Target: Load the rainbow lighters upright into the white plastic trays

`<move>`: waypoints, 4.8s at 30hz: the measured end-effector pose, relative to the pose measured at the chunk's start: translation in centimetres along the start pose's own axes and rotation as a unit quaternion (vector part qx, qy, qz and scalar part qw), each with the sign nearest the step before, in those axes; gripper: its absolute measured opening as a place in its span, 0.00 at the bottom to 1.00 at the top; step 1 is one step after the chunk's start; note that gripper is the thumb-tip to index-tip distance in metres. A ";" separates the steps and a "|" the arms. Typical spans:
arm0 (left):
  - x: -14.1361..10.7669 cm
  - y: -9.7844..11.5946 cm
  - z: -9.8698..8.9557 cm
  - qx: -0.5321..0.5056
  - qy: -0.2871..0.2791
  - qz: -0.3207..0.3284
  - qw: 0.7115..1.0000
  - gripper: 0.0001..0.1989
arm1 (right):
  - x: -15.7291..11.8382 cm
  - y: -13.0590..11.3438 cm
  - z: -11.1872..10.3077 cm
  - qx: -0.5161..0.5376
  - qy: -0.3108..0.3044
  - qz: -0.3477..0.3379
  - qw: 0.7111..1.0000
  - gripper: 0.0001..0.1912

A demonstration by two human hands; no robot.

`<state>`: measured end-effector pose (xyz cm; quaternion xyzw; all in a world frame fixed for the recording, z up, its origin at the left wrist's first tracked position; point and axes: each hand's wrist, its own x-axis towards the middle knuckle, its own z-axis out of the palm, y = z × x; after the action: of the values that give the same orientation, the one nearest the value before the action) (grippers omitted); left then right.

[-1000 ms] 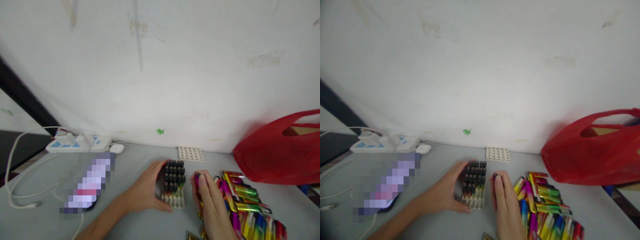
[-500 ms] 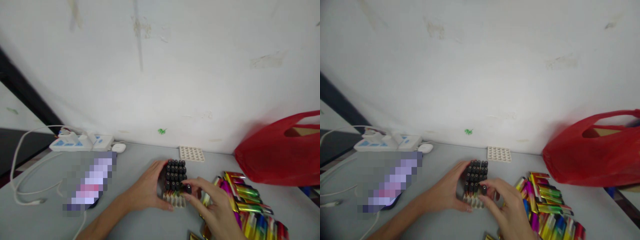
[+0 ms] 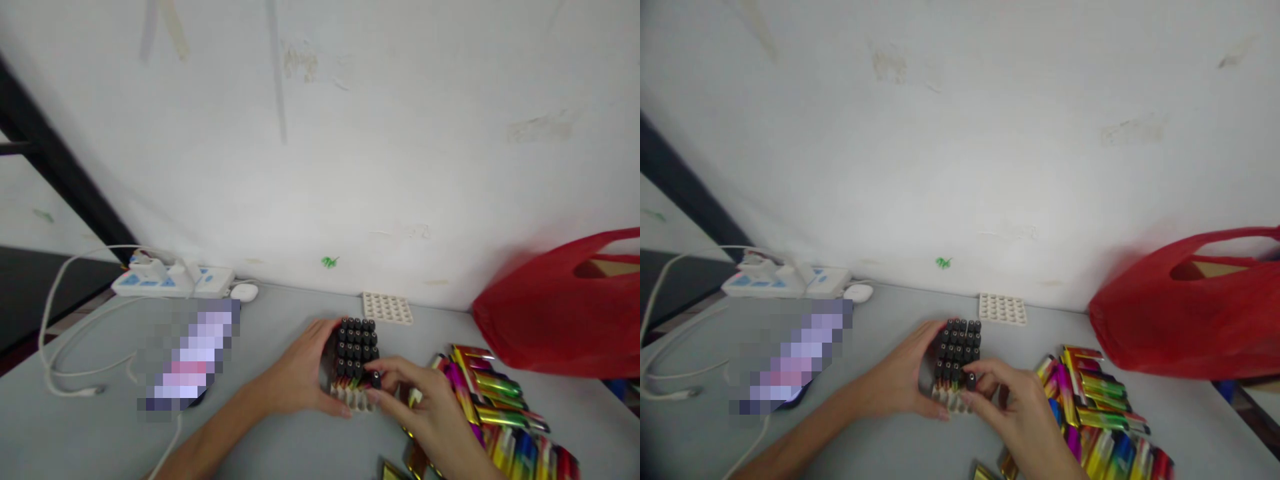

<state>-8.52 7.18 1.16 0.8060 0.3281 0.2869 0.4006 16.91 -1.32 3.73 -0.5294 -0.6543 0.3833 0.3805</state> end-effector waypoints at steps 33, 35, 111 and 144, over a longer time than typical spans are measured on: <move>-0.1 0.0 -0.1 0.012 0.002 -0.005 1.000 0.67 | -1.9 -1.3 -0.6 -0.258 -0.170 0.143 0.940 0.06; -0.1 0.0 -0.2 0.014 0.000 -0.002 1.000 0.67 | -1.8 -1.6 -0.3 -0.247 -0.165 0.129 0.946 0.04; 0.0 0.1 -0.1 0.014 -0.007 -0.006 1.000 0.67 | 0.4 1.9 1.9 0.465 -0.018 0.129 0.876 0.36; 0.0 -0.1 0.0 0.013 0.004 0.002 1.000 0.66 | 0.1 0.2 2.7 0.506 -0.055 0.170 0.844 0.36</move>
<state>-8.54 7.24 1.08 0.8104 0.3322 0.2868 0.3880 14.53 -1.45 2.40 -0.3447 -0.2894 0.7480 0.4877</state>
